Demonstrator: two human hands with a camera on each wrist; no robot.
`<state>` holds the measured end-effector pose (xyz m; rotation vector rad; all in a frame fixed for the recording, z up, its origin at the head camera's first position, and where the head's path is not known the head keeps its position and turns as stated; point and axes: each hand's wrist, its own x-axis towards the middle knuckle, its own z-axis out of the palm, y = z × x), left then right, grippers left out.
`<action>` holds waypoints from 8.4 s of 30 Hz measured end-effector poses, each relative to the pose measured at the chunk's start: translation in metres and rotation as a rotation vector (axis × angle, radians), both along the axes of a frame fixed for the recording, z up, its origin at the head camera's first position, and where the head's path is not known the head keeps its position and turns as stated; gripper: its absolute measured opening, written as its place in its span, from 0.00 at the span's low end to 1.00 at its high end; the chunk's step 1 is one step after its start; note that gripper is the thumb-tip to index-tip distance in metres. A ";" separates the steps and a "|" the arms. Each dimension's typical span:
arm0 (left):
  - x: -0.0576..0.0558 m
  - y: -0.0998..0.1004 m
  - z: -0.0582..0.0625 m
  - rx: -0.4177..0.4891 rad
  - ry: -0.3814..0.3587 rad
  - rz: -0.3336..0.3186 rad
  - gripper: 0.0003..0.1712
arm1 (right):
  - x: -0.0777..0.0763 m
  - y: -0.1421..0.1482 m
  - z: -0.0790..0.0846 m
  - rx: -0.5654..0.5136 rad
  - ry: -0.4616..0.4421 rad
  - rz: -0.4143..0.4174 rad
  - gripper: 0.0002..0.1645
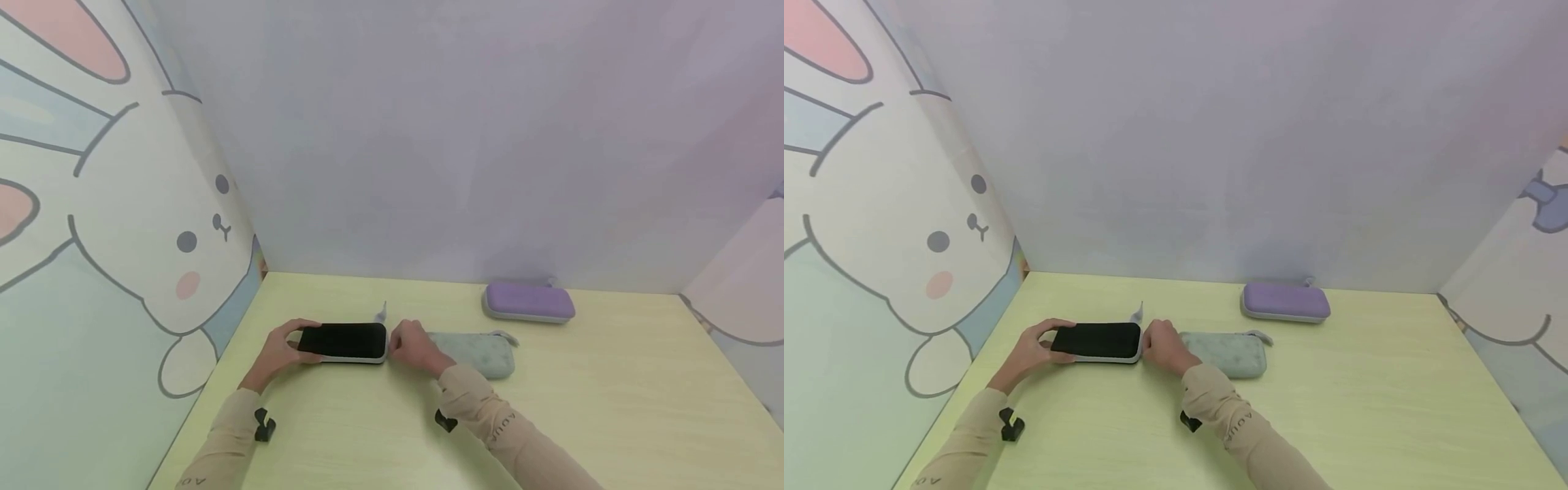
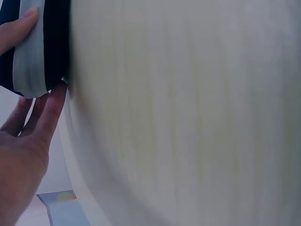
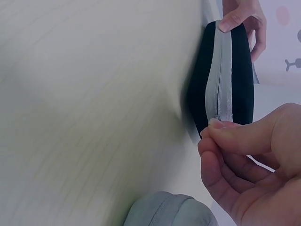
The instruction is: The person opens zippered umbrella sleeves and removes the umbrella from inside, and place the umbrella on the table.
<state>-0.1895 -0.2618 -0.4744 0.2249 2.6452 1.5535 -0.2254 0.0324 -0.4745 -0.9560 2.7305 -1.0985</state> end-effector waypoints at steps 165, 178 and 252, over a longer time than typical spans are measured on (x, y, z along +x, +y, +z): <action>-0.009 -0.003 -0.033 -0.116 0.040 0.127 0.36 | 0.055 -0.098 -0.027 -0.059 0.214 -0.220 0.15; -0.009 0.011 -0.022 -0.210 -0.004 0.184 0.31 | 0.048 -0.089 -0.024 -0.104 0.180 -0.223 0.15; 0.020 0.052 -0.006 -0.449 0.018 0.273 0.39 | 0.037 -0.067 -0.028 -0.220 0.107 -0.142 0.15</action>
